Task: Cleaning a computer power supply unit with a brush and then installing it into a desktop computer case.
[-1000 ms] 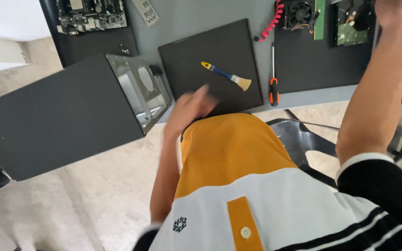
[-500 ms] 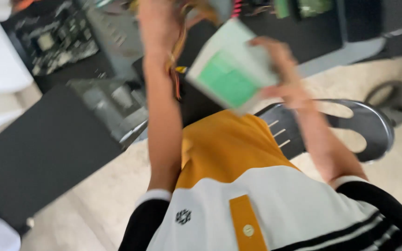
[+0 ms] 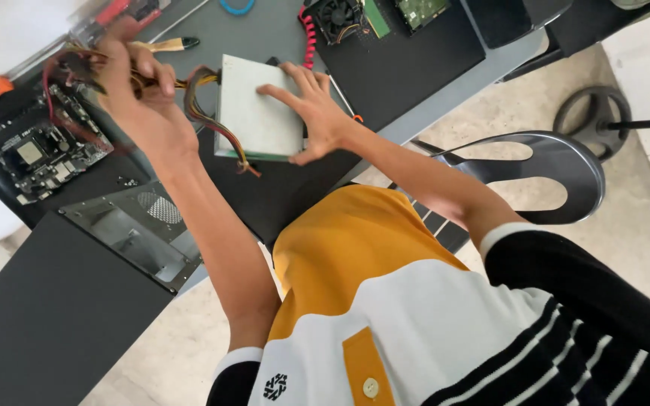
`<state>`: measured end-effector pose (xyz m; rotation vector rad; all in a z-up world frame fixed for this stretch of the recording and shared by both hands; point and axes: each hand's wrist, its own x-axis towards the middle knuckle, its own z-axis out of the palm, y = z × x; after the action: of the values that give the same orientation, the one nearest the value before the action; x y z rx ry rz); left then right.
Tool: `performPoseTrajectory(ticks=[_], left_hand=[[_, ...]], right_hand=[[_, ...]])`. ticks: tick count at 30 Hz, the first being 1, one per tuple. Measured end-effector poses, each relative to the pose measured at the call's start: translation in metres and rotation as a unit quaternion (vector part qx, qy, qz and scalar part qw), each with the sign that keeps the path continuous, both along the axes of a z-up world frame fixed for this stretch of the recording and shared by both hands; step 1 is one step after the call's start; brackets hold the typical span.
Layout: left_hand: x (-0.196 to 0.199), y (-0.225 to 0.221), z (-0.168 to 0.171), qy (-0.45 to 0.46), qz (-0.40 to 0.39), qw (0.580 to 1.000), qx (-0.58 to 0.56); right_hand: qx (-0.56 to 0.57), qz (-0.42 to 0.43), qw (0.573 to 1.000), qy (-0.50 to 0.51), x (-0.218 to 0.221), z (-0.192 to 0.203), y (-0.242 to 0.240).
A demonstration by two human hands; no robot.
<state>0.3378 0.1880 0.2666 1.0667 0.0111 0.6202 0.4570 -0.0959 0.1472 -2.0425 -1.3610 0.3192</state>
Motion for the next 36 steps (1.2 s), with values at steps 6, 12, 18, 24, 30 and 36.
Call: performPoseTrajectory(ticks=[6, 12, 18, 24, 30, 36], left_hand=[[0.009, -0.03, -0.022, 0.061, 0.138, 0.985, 0.084], [-0.018, -0.029, -0.105, 0.094, 0.197, 0.968, 0.123], [-0.058, -0.061, -0.083, 0.188, 0.232, 0.939, 0.171], [-0.1, -0.099, -0.103, 0.279, 0.214, 0.934, 0.057], [-0.131, -0.126, -0.154, 0.26, 0.236, 0.933, 0.081], [-0.094, -0.142, -0.167, 0.484, 0.304, 0.8, -0.182]], right_hand=[[-0.014, 0.04, 0.997, -0.064, 0.04, -0.05, 0.027], [-0.091, 0.146, 0.983, -0.068, 0.066, -0.092, 0.041], [-0.115, 0.189, 0.971, -0.09, 0.078, -0.082, 0.035], [-0.115, 0.069, 0.962, -0.24, 0.037, -0.057, 0.003], [-0.081, -0.117, 0.985, -0.096, -0.046, -0.119, -0.031], [-0.18, -0.045, 0.968, -0.169, -0.068, -0.18, -0.047]])
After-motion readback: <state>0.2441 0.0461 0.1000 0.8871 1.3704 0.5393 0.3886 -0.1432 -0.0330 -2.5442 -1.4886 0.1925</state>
